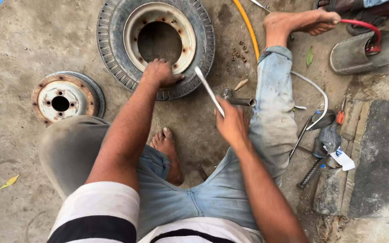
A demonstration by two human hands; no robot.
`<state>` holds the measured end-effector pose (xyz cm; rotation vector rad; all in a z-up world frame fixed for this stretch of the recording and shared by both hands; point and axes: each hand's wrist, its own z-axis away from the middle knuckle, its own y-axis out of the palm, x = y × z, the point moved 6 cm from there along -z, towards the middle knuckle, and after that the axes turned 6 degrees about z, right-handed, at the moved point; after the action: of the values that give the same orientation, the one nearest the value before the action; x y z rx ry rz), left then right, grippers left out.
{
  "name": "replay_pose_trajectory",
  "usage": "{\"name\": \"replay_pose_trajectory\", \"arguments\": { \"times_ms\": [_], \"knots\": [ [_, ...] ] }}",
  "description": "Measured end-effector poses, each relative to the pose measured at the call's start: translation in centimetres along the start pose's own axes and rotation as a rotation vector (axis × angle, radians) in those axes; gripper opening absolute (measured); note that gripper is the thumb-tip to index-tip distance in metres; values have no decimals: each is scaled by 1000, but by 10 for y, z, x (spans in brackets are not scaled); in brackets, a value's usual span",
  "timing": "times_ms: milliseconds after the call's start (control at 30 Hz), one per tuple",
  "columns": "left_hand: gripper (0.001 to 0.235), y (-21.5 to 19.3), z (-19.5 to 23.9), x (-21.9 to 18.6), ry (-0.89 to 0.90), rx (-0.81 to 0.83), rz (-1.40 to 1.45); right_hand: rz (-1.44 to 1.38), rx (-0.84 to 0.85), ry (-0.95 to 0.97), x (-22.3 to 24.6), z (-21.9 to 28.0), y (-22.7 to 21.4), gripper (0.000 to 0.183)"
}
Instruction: The person removes a metal rim from a tire using a metal bar, then removes the inner tube. They inflate the tube with an air hose and sand its surface with a sanding block.
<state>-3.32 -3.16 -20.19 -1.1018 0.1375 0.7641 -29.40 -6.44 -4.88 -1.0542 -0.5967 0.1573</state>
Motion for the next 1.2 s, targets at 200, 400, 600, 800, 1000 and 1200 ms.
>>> {"name": "replay_pose_trajectory", "arguments": {
  "times_ms": [200, 400, 600, 800, 1000, 1200],
  "knots": [
    [90, 6, -5, 16, -14, 89, 20, -200, 6, -35, -3, 2, 50, 45],
    [80, 17, -14, 16, -68, 128, 70, 314, 20, -181, 54, -16, 50, 50],
    [80, 10, -10, 21, 34, -31, 62, 540, 122, -259, 69, -73, 48, 14],
    [80, -9, 21, 11, 149, -207, -77, 129, 177, 134, -14, -31, 99, 41],
    [89, -14, 22, 16, 64, 68, -293, 132, 198, 136, -44, -43, 131, 46],
    [89, -17, 29, 4, 146, -7, -381, 186, 106, 63, -51, -50, 141, 42]
  ]
}}
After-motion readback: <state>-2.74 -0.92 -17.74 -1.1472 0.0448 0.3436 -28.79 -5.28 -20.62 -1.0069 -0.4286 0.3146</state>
